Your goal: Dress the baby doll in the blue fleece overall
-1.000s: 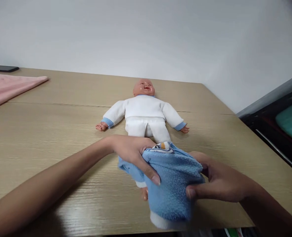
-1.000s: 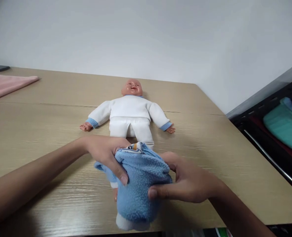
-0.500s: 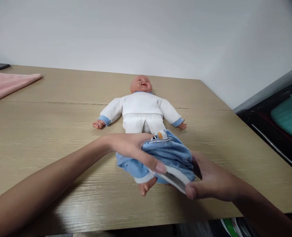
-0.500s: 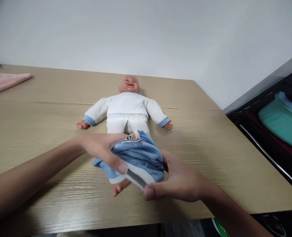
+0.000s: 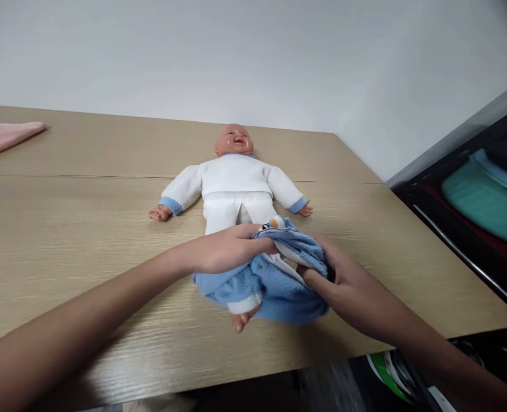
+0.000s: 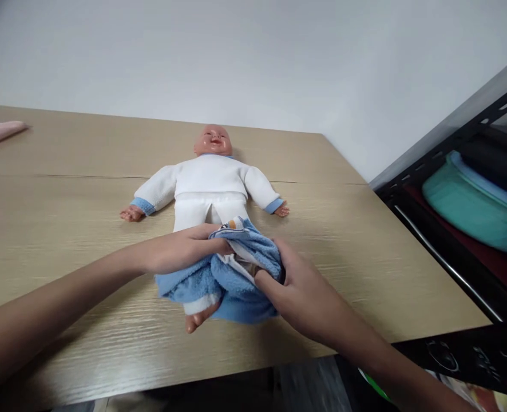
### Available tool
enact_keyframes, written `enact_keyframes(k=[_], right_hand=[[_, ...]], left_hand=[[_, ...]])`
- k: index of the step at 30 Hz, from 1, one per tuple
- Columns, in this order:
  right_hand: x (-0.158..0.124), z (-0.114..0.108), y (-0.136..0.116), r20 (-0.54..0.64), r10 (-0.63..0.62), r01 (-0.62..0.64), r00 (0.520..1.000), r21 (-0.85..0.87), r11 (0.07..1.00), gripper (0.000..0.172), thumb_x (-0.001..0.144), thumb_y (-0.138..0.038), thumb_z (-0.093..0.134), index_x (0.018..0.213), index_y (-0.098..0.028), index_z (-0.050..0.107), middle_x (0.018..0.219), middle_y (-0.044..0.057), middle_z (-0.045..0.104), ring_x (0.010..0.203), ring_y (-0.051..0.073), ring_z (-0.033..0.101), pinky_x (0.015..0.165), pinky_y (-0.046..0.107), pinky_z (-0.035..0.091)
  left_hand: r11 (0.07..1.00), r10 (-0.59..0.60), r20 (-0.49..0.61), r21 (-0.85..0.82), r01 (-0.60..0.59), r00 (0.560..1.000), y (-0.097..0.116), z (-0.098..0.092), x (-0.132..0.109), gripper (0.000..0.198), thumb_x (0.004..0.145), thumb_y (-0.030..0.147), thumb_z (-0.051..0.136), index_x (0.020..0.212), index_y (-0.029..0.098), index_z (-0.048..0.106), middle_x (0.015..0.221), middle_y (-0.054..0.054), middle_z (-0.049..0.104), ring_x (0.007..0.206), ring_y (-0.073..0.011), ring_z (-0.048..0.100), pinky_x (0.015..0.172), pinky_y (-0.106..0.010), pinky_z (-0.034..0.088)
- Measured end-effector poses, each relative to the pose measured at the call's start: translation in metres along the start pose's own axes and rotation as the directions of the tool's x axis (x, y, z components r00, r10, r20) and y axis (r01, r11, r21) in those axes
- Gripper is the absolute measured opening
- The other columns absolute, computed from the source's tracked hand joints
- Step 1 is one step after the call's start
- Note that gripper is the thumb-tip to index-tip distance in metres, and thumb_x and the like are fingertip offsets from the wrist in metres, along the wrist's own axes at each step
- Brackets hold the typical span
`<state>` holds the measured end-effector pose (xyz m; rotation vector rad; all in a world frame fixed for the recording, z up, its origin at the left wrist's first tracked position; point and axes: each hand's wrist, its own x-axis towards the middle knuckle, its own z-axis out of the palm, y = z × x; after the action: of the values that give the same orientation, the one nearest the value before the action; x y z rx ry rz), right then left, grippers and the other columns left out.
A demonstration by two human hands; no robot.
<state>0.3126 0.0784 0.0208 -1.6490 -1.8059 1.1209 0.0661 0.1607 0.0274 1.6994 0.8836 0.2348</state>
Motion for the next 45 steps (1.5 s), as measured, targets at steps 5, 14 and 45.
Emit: enact_keyframes(k=[5, 14, 45], right_hand=[[-0.005, 0.001, 0.003, 0.15, 0.044, -0.052, 0.988, 0.051, 0.997, 0.052, 0.096, -0.039, 0.066, 0.147, -0.03, 0.067, 0.142, 0.009, 0.076, 0.131, 0.037, 0.072, 0.108, 0.052, 0.06], [-0.017, 0.021, 0.029, 0.111, 0.096, -0.098, 0.989, 0.012, 0.995, 0.043, 0.089, -0.033, 0.064, 0.13, -0.026, 0.072, 0.133, 0.012, 0.077, 0.13, 0.041, 0.069, 0.113, 0.063, 0.053], [-0.032, 0.079, 0.055, -0.218, -0.089, 0.149, 0.972, 0.275, 0.95, 0.045, 0.093, -0.017, 0.069, 0.134, -0.029, 0.054, 0.126, 0.004, 0.071, 0.116, 0.023, 0.071, 0.105, 0.036, 0.058]], left_hand=[[0.993, 0.077, 0.098, 0.083, -0.085, 0.992, -0.008, 0.008, 0.0, 0.028, 0.099, 0.041, 0.063, 0.118, 0.021, 0.072, 0.121, -0.004, 0.081, 0.109, -0.0282, 0.075, 0.09, -0.035, 0.055], [0.946, -0.035, 0.163, 0.324, -0.02, 0.986, -0.005, 0.012, -0.003, 0.027, 0.086, 0.042, 0.076, 0.106, 0.024, 0.073, 0.101, -0.002, 0.081, 0.087, -0.0268, 0.077, 0.07, -0.034, 0.051], [0.991, 0.132, 0.065, -0.024, -0.131, 0.989, -0.022, 0.013, -0.005, 0.052, 0.085, 0.025, 0.077, 0.126, 0.026, 0.045, 0.118, -0.003, 0.063, 0.105, -0.0232, 0.066, 0.088, -0.035, 0.054]])
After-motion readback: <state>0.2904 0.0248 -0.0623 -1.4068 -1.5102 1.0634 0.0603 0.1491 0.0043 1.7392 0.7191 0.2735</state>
